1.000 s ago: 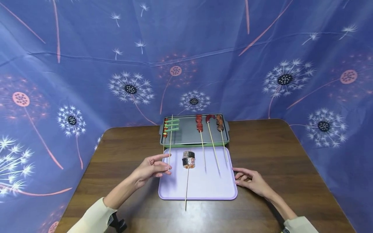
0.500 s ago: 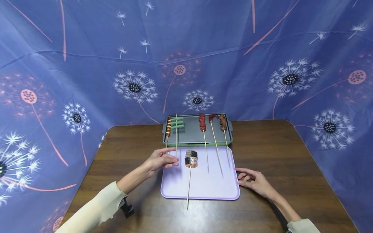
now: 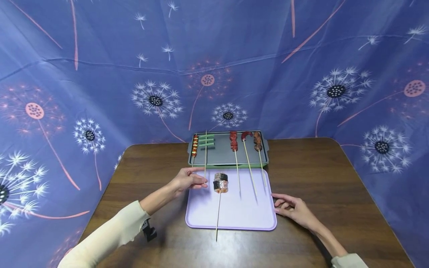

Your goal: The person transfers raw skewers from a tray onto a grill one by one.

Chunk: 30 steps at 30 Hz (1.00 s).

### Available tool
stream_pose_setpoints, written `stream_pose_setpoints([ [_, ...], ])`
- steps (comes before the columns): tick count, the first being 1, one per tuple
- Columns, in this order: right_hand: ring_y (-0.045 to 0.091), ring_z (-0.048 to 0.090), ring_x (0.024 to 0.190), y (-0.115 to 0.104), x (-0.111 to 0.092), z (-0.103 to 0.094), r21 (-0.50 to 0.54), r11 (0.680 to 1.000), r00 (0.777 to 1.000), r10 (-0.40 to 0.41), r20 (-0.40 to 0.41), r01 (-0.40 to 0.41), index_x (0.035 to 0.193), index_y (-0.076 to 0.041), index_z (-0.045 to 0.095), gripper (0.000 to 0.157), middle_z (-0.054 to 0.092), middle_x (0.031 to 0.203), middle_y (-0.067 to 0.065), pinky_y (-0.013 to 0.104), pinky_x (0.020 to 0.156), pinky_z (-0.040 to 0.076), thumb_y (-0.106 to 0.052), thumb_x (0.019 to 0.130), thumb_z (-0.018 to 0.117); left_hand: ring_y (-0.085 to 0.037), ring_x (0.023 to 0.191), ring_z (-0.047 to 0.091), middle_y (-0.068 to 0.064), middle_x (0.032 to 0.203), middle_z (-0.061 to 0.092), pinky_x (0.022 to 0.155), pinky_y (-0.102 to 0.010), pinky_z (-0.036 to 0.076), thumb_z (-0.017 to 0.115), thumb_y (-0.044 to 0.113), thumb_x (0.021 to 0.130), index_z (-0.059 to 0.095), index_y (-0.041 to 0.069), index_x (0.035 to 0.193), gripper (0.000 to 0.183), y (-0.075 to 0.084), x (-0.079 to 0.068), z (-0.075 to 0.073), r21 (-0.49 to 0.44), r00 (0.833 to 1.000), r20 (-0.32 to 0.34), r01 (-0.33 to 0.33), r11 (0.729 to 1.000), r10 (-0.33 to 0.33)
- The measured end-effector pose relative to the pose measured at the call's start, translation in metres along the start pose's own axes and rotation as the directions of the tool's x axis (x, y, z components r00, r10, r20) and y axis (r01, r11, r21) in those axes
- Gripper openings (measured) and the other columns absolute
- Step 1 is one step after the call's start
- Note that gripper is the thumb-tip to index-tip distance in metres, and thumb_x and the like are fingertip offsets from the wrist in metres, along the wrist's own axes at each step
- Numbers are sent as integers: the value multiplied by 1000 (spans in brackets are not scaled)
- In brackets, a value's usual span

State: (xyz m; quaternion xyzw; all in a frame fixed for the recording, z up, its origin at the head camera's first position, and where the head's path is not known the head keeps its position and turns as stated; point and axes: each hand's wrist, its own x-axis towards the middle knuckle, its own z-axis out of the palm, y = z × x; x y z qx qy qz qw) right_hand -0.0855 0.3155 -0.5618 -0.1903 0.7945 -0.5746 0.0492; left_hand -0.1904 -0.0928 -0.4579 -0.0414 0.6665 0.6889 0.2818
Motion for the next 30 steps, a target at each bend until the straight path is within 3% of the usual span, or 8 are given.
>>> stream_pose_setpoints([
  [4, 2, 65, 79, -1, 0, -1, -1, 1000, 1000, 2, -3, -2, 134, 17, 54, 46, 68, 99, 10, 20, 65, 53, 6, 91, 69, -12, 61, 73, -26, 91, 75, 66, -18, 59, 60, -16, 92, 41, -11, 149, 60, -1, 1, -1, -3, 1000, 3, 10, 1000, -10],
  [9, 3, 66, 80, 0, 0, -1, 3, 1000, 1000, -4, -5, 4, 133, 18, 54, 46, 68, 98, 10, 20, 66, 54, 7, 91, 69, -11, 62, 73, -31, 96, 74, 67, -18, 59, 62, -16, 91, 43, -12, 147, 59, 0, 2, -1, 16, 1000, -5, -15, 1000, 15],
  [15, 3, 66, 80, 1, 0, 0, -7, 1000, 1000, -12, -9, 12, 133, 17, 54, 46, 67, 99, 12, 20, 67, 55, 7, 91, 69, -12, 63, 73, -30, 95, 74, 65, -22, 61, 65, -14, 90, 47, -11, 144, 57, -2, 1, -3, 107, 998, -23, -64, 992, 67],
  [22, 2, 66, 79, 1, -1, 1, -12, 1000, 1000, 0, -19, 0, 133, 17, 55, 46, 68, 98, 11, 20, 66, 54, 6, 91, 70, -26, 74, 78, -37, 106, 69, 62, -26, 61, 64, -15, 89, 48, -10, 145, 58, -5, -2, -5, 244, 988, -14, -147, 959, 155],
  [30, 0, 66, 79, 3, 0, 2, -14, 1000, 1000, -10, -25, 10, 132, 17, 55, 46, 68, 97, 10, 19, 65, 54, 7, 90, 70, -32, 78, 78, -37, 106, 69, 61, -25, 61, 64, -16, 89, 51, -10, 143, 56, -4, -1, -6, 277, 986, -29, -149, 949, 163],
])
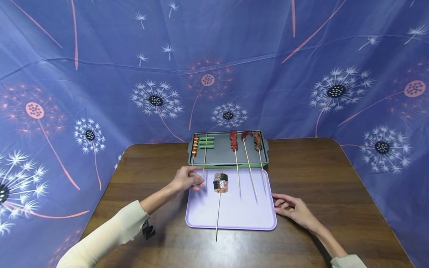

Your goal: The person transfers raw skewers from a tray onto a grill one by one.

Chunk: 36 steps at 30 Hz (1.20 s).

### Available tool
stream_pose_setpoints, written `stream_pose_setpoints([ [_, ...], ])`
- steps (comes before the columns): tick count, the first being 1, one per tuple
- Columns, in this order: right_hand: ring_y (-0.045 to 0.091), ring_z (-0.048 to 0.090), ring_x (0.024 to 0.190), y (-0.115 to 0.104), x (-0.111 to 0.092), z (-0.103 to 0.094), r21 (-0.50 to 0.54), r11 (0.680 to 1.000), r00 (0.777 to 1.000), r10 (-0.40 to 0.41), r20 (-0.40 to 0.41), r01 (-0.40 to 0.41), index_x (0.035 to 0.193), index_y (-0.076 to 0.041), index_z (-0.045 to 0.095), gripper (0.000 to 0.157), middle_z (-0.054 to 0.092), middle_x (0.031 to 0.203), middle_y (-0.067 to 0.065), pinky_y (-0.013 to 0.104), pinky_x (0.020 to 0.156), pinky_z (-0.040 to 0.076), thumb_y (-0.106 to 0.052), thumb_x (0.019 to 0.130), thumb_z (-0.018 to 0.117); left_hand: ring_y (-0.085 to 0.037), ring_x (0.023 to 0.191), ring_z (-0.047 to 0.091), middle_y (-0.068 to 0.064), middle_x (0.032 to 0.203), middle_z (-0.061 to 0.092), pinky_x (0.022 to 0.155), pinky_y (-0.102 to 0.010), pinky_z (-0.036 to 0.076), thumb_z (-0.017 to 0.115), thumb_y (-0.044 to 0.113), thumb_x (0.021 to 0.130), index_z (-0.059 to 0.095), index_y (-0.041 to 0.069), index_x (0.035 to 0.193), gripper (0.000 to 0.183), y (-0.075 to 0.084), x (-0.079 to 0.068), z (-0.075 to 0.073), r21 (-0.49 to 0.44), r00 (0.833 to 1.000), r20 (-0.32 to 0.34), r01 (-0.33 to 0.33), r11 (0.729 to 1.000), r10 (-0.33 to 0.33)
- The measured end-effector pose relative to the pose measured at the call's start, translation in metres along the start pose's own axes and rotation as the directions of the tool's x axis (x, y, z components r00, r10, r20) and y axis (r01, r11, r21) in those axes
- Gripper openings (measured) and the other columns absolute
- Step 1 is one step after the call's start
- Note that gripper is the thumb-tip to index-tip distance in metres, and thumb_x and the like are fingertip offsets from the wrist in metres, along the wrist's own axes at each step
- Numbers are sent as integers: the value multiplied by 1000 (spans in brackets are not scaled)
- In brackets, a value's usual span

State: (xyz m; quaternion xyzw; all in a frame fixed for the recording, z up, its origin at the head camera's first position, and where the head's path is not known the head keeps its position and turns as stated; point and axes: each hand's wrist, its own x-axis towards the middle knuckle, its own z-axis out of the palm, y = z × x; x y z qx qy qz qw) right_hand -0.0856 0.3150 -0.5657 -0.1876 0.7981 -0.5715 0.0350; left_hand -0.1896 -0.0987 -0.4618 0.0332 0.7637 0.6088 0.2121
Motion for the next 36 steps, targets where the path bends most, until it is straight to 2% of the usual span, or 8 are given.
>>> stream_pose_setpoints([
  [6, 0, 66, 79, 0, 0, 1, 2, 1000, 1000, 10, -3, -10, 132, 17, 56, 45, 68, 98, 8, 19, 66, 53, 6, 90, 70, -30, 75, 78, -35, 105, 71, 61, -26, 61, 66, -12, 90, 51, -10, 142, 55, 0, 0, -1, 6, 1000, 15, -1, 1000, 1],
  [10, 0, 65, 78, 1, 0, 1, -6, 1000, 1000, 4, -9, -4, 132, 17, 56, 45, 69, 97, 8, 19, 65, 53, 7, 90, 70, -26, 72, 77, -36, 106, 70, 61, -27, 61, 67, -8, 91, 49, -11, 144, 55, 0, -7, -4, 4, 999, 42, -6, 1000, 6],
  [19, 0, 65, 78, 2, 0, 0, -13, 1000, 1000, -10, -9, 10, 131, 16, 56, 45, 68, 97, 9, 19, 65, 53, 8, 89, 71, -21, 74, 77, -37, 110, 70, 61, -29, 62, 67, 0, 95, 46, -10, 146, 56, -8, -40, -5, -11, 988, 155, -9, 1000, 10],
  [26, 0, 65, 77, 3, -1, 1, -7, 1000, 1000, -15, -6, 15, 131, 17, 56, 45, 68, 97, 9, 20, 65, 54, 8, 89, 71, -10, 70, 73, -35, 111, 70, 58, -22, 59, 66, 4, 96, 44, -10, 148, 58, -31, -68, 4, -118, 974, 223, 55, 992, -28],
  [36, 0, 65, 77, 1, 1, 1, -3, 1000, 1000, -8, -23, 8, 129, 17, 58, 43, 68, 95, 8, 21, 61, 52, 8, 89, 71, -9, 71, 74, -33, 111, 71, 58, -19, 58, 66, 6, 97, 44, -9, 147, 57, -71, -97, 31, -245, 957, 280, 149, 958, -78],
])
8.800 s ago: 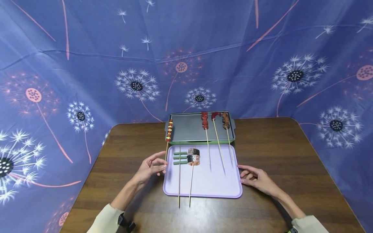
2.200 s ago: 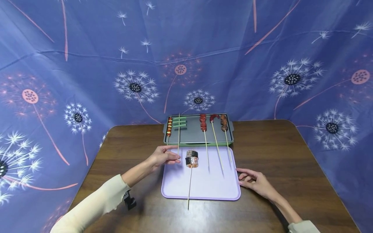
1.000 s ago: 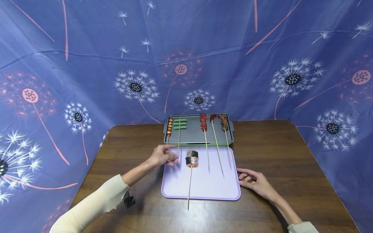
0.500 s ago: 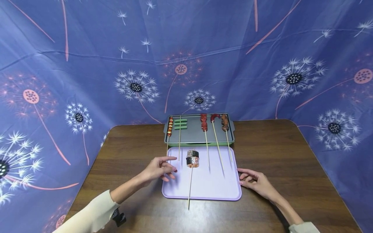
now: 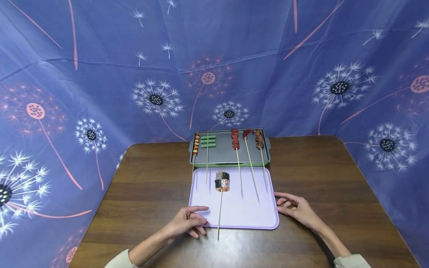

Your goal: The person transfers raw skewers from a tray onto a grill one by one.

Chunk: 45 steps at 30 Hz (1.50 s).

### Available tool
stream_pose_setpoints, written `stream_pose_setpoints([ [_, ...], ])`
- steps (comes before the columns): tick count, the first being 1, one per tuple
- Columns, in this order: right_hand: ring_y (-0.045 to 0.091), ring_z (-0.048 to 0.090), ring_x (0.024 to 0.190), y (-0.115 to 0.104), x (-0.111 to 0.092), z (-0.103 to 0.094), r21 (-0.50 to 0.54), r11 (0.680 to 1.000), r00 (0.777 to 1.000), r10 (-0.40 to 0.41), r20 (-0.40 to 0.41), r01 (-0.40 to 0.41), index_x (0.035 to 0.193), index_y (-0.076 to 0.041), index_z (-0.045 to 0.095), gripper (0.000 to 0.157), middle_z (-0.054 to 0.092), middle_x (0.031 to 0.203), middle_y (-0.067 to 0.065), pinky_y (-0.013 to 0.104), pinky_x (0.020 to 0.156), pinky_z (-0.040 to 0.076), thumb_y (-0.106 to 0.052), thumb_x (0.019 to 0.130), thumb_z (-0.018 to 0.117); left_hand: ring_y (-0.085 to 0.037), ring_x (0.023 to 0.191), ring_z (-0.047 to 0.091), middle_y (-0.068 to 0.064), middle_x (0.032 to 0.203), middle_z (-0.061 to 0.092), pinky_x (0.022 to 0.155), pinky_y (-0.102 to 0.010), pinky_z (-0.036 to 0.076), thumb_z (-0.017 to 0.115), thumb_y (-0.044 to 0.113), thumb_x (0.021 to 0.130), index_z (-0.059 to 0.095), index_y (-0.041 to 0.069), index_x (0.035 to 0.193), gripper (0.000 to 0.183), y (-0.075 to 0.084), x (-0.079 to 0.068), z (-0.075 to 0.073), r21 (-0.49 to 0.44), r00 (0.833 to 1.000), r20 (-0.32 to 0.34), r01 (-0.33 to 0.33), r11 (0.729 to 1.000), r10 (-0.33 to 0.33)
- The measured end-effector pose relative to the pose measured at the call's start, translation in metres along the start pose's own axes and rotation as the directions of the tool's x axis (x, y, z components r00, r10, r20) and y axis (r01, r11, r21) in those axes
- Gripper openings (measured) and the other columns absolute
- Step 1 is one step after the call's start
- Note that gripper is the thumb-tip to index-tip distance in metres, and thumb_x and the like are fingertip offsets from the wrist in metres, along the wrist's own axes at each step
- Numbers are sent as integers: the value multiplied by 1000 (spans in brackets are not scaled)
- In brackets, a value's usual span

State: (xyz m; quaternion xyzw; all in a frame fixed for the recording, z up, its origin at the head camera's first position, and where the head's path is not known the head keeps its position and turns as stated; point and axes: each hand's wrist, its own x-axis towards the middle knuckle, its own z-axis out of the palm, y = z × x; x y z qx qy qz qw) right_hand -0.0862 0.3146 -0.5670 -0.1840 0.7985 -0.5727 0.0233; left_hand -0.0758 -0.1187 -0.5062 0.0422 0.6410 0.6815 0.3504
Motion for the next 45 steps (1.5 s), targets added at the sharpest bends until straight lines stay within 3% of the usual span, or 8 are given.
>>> stream_pose_setpoints([
  [6, 1, 65, 77, 2, -1, -1, -5, 1000, 1000, 6, 12, -6, 131, 15, 58, 44, 69, 97, 6, 20, 63, 53, 7, 89, 71, -18, 76, 77, -33, 108, 72, 55, -21, 58, 67, 3, 95, 47, -8, 145, 55, -22, -2, 17, -22, 1000, 8, 20, 1000, -20],
  [11, 1, 65, 76, 2, 0, -2, -2, 1000, 1000, 16, 5, -16, 131, 15, 58, 44, 69, 97, 7, 20, 63, 54, 7, 89, 71, -25, 83, 78, -33, 108, 72, 58, -22, 59, 68, 3, 95, 43, -8, 148, 60, -29, 2, 25, -32, 1000, 8, 6, 999, -6],
  [16, 1, 65, 78, 0, -1, -1, -4, 999, 999, 37, 6, -37, 133, 13, 58, 45, 69, 98, 8, 20, 65, 53, 4, 91, 71, -26, 90, 78, -31, 114, 72, 63, -21, 60, 66, 4, 97, 42, -6, 149, 58, -33, 8, 29, -76, 999, 28, 36, 996, -34],
  [23, 1, 64, 77, -2, -1, -1, -2, 1000, 1000, 22, 9, -22, 132, 15, 57, 45, 68, 98, 9, 20, 63, 52, 6, 90, 71, -24, 90, 78, -27, 114, 73, 66, -21, 60, 68, 5, 96, 43, -4, 150, 60, -31, 14, 34, -104, 997, 45, 74, 992, -70],
  [34, 2, 65, 77, 0, -1, -1, -1, 999, 999, 34, 11, -34, 133, 13, 57, 45, 68, 98, 11, 20, 64, 53, 5, 91, 71, -21, 87, 78, -17, 100, 78, 71, -22, 60, 73, -4, 89, 48, -1, 148, 65, -23, 20, 37, -110, 999, 0, 52, 993, -52],
  [39, 1, 65, 77, -1, -2, 0, -9, 999, 999, 32, 7, -32, 133, 13, 58, 45, 68, 98, 12, 21, 63, 52, 4, 91, 71, -17, 83, 77, -8, 95, 80, 68, -20, 60, 73, -5, 88, 47, -1, 149, 67, -23, 21, 38, -136, 999, 3, 53, 989, -53],
  [45, 2, 65, 77, 0, -2, -1, -6, 999, 999, 37, 10, -37, 133, 14, 57, 45, 68, 98, 10, 21, 62, 53, 4, 91, 71, -15, 82, 77, -7, 96, 79, 65, -18, 59, 73, -5, 87, 46, 0, 150, 68, -23, 20, 37, -150, 999, 8, 46, 988, -46],
])
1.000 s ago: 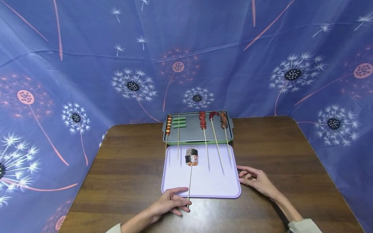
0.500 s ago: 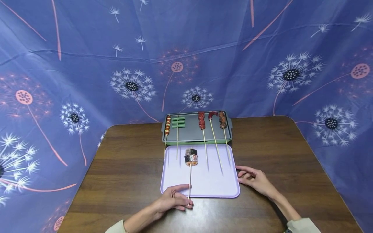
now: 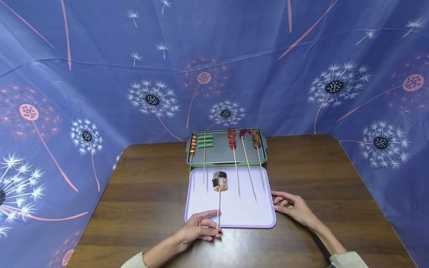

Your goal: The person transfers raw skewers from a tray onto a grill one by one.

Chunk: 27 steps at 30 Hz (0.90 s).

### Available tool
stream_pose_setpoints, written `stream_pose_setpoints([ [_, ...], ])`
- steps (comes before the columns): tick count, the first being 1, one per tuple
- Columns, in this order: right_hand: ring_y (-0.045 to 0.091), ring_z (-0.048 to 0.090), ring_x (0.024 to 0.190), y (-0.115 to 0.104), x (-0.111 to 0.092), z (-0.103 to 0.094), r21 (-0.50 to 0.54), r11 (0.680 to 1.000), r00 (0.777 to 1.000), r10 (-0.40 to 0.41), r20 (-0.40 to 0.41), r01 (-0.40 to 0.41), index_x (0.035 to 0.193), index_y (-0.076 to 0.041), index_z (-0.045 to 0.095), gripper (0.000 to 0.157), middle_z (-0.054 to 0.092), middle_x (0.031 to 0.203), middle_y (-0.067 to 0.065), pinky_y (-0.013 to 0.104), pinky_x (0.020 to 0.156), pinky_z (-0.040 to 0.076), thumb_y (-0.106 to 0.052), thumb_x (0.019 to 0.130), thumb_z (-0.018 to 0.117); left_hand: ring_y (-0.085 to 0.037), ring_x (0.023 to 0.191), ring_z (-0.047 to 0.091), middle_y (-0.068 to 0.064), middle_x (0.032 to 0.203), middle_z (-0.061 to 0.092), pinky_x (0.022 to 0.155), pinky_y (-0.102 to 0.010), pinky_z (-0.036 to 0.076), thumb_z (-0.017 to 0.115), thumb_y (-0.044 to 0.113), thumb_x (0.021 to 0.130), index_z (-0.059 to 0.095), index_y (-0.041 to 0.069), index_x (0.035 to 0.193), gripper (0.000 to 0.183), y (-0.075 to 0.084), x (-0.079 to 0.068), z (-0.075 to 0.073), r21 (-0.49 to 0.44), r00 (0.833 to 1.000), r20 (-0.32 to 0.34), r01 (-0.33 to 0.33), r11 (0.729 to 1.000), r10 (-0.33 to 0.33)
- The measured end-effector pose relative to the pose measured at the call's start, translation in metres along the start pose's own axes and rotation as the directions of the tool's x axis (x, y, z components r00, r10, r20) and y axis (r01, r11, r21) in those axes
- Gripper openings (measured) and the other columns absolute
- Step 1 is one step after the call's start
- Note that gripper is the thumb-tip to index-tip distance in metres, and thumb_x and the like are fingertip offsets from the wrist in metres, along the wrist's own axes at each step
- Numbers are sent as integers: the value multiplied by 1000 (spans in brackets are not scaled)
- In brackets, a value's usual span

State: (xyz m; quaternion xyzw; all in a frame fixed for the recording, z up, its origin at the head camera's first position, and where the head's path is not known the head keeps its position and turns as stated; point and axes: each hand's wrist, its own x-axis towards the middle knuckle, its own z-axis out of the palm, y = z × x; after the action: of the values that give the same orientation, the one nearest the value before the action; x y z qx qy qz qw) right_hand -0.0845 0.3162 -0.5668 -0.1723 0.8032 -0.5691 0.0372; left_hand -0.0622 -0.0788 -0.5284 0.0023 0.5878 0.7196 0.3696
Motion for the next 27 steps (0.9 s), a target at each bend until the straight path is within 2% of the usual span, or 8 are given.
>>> stream_pose_setpoints([
  [8, 3, 65, 77, 0, 0, 1, 5, 1000, 1000, 13, -1, -13, 133, 13, 57, 45, 68, 98, 9, 21, 63, 53, 3, 91, 71, -14, 82, 77, -9, 99, 79, 63, -17, 58, 73, -5, 87, 47, 2, 151, 69, -2, -3, -2, -4, 1000, 6, -1, 1000, 1],
  [16, 2, 65, 77, -3, -1, 1, 15, 1000, 1000, 7, -1, -6, 133, 14, 57, 45, 68, 98, 9, 21, 63, 52, 4, 91, 71, -13, 82, 77, -8, 100, 80, 62, -18, 58, 75, -2, 87, 44, 1, 152, 72, -4, -8, -4, -9, 997, 75, -20, 1000, 21],
  [27, 1, 65, 78, -1, 0, 0, 13, 1000, 1000, -9, -6, 9, 132, 15, 57, 45, 69, 98, 8, 20, 65, 53, 6, 90, 70, -11, 81, 77, -5, 99, 80, 56, -16, 56, 75, -3, 87, 43, 0, 153, 73, 0, -15, -7, -7, 992, 123, -40, 999, 40],
])
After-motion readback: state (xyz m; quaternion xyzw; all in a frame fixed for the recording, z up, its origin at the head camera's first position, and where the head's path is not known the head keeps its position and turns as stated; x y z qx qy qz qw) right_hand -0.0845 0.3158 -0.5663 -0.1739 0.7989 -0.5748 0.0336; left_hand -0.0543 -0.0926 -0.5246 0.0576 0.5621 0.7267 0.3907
